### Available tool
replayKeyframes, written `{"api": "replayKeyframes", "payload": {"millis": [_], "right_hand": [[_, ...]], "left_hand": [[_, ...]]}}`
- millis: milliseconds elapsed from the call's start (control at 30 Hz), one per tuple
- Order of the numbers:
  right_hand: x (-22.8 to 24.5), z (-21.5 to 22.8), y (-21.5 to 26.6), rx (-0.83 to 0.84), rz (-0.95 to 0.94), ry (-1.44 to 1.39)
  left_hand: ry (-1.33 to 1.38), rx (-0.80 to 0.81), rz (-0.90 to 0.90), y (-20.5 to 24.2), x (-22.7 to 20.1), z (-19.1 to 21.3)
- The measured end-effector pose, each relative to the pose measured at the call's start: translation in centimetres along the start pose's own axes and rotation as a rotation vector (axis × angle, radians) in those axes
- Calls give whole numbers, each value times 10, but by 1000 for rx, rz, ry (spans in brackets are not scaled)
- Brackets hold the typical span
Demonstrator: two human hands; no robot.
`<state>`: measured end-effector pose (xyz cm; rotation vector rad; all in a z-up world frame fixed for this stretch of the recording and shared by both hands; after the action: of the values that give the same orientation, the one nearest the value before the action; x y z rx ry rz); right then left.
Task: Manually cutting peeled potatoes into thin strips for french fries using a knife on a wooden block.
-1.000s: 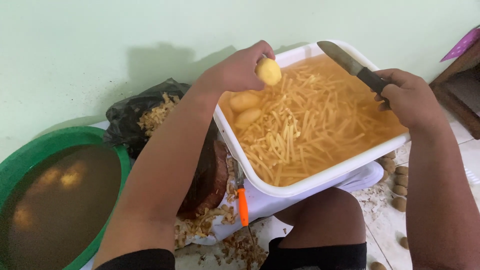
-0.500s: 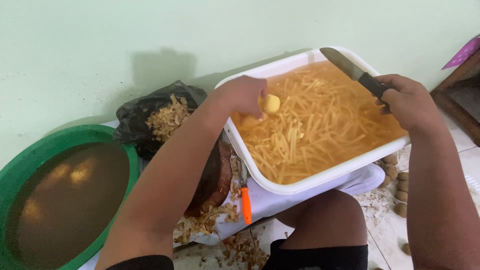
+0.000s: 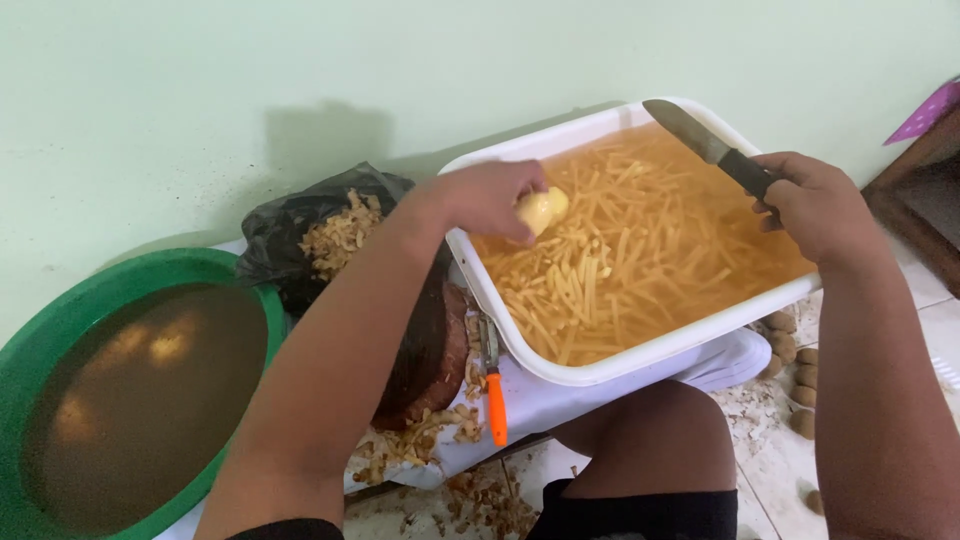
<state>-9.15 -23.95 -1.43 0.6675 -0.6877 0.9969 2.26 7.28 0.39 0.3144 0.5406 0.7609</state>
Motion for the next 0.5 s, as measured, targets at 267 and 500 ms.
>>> {"api": "replayKeyframes", "payload": {"millis": [267, 500], "right_hand": [[-17, 4, -17, -62, 78, -32], [-18, 15, -15, -349, 406, 111]], "left_hand": [[275, -208, -127, 35, -11, 17], [147, -369, -204, 24, -6, 14]]}}
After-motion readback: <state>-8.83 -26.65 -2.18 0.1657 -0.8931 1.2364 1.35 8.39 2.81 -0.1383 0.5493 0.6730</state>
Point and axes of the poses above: each hand's wrist, its own y-axis away from the middle knuckle, its own z-axis out of the back of the hand, x = y × z, the point moved 6 cm from there along -y, towards the middle knuckle, and after that the axes turned 11 degrees about x, right-handed, at the moved point
